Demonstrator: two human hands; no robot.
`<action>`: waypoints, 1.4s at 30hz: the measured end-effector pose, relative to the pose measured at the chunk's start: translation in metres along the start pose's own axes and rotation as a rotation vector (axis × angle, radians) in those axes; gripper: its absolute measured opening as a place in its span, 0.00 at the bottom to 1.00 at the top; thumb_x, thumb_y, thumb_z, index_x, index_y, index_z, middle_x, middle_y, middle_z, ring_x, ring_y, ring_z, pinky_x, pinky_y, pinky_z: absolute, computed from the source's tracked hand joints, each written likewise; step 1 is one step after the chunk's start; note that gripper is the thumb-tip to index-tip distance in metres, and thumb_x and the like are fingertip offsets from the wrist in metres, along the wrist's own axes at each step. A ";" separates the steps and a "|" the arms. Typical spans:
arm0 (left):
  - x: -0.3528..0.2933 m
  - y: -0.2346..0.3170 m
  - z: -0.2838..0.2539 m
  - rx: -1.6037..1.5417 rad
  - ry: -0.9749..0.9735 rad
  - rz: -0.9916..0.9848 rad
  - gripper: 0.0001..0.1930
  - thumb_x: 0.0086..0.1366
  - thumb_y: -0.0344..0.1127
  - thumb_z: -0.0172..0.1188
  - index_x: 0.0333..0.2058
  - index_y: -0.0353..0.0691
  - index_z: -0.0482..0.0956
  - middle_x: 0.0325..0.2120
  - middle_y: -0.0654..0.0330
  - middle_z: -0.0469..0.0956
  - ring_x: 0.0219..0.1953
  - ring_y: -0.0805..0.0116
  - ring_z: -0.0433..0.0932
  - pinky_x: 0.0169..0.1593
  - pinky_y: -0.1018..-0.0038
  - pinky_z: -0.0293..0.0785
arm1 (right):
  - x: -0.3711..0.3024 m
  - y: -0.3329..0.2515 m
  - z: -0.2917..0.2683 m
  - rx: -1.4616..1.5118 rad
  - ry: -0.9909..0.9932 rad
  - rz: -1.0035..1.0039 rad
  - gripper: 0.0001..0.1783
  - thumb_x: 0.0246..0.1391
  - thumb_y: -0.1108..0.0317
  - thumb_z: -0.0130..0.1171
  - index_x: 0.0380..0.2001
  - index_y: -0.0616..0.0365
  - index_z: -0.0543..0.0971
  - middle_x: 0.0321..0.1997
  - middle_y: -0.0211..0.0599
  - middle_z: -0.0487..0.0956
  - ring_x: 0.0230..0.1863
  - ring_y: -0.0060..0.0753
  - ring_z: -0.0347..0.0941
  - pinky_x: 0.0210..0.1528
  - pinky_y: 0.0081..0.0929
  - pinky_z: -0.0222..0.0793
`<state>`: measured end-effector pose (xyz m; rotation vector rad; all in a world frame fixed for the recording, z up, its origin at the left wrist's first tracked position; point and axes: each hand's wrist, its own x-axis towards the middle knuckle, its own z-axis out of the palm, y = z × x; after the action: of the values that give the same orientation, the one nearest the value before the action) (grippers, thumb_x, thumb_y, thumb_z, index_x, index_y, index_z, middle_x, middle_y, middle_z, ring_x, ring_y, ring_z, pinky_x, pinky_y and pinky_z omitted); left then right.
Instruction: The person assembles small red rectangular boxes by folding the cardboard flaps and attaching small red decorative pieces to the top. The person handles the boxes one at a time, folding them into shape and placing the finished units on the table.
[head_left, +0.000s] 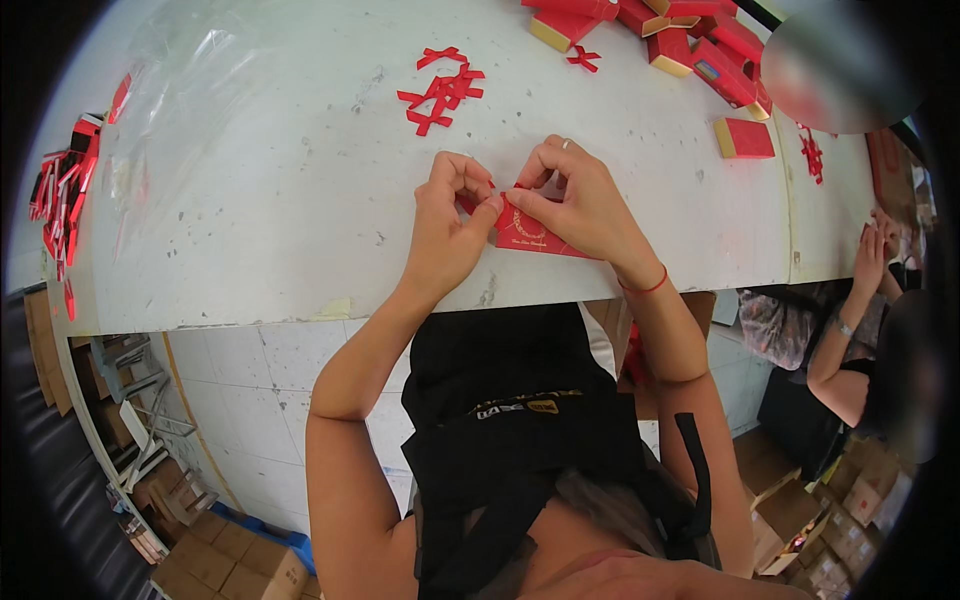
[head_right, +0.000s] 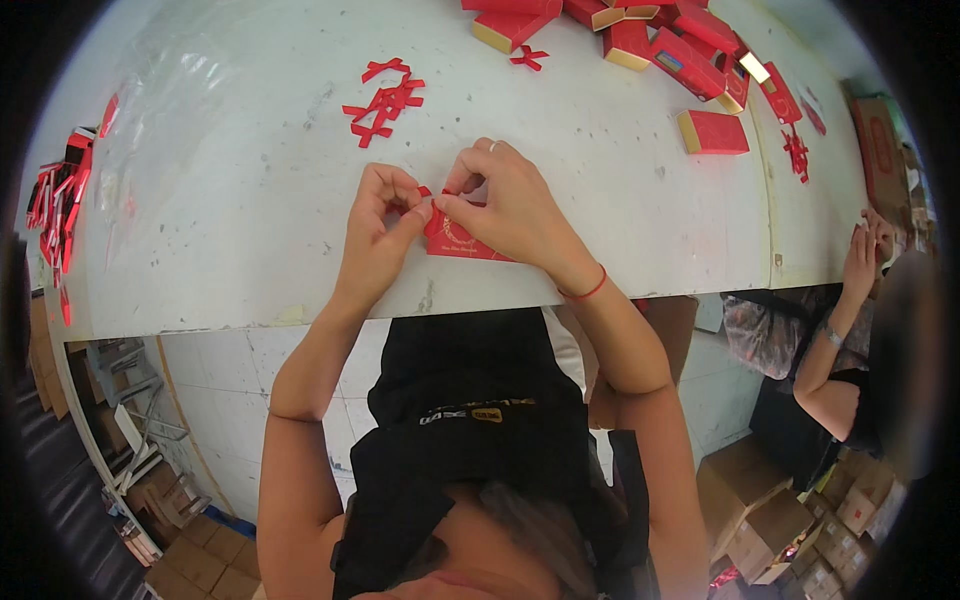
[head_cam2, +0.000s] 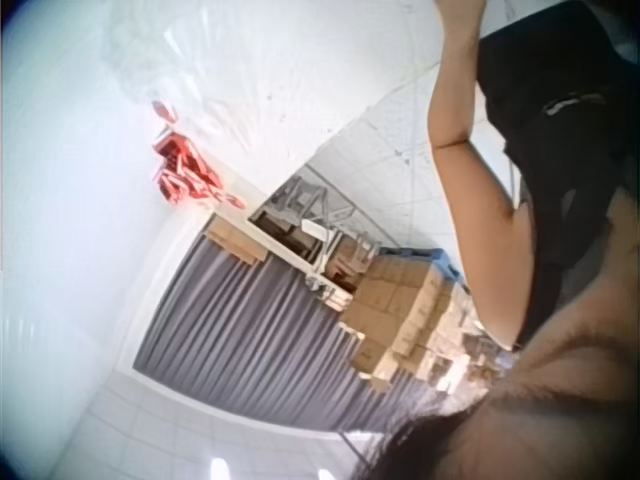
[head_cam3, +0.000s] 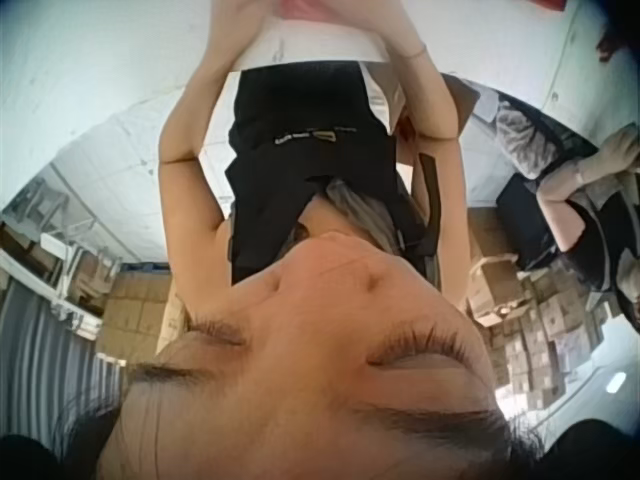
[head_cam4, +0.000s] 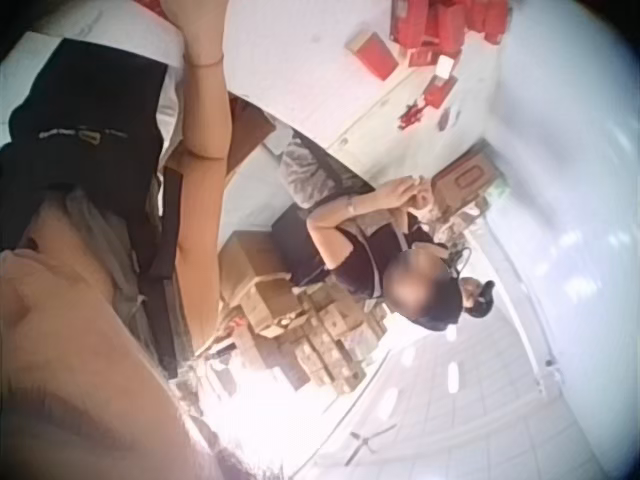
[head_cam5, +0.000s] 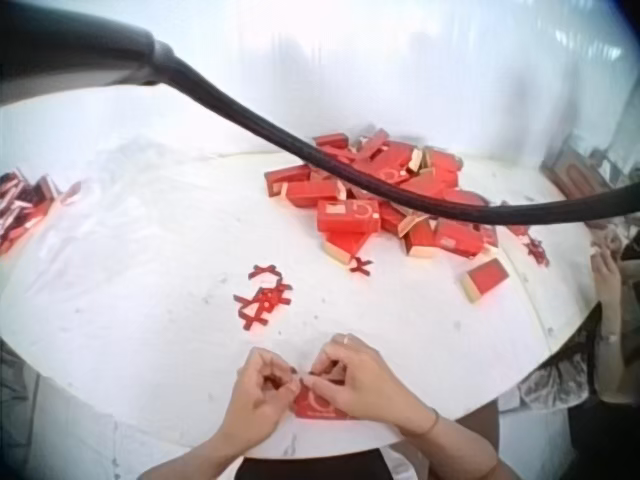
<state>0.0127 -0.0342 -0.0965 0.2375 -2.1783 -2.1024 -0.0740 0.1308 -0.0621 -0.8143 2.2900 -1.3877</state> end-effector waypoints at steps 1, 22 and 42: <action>0.000 0.000 0.000 -0.002 -0.001 0.006 0.12 0.62 0.22 0.58 0.41 0.41 0.67 0.31 0.66 0.71 0.36 0.77 0.71 0.45 0.77 0.67 | 0.000 0.001 0.001 0.016 -0.002 0.007 0.09 0.47 0.71 0.66 0.29 0.61 0.76 0.31 0.38 0.75 0.32 0.34 0.74 0.35 0.28 0.72; 0.030 0.011 -0.026 0.388 0.095 0.323 0.06 0.63 0.26 0.59 0.39 0.35 0.77 0.36 0.58 0.80 0.40 0.67 0.78 0.47 0.70 0.73 | -0.061 0.013 0.013 -0.577 0.171 -0.533 0.23 0.48 0.59 0.69 0.48 0.51 0.78 0.57 0.28 0.77 0.54 0.37 0.72 0.55 0.38 0.64; 0.140 0.029 0.224 -0.259 -0.681 -0.180 0.18 0.67 0.45 0.57 0.49 0.39 0.72 0.41 0.54 0.78 0.38 0.58 0.80 0.40 0.67 0.78 | -0.237 0.059 -0.117 -0.505 0.782 -0.005 0.45 0.42 0.70 0.74 0.65 0.56 0.66 0.69 0.48 0.64 0.70 0.53 0.58 0.71 0.46 0.53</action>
<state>-0.1673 0.1609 -0.0806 -0.3779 -2.2029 -2.8562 0.0278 0.3815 -0.0607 -0.4247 3.3258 -1.2843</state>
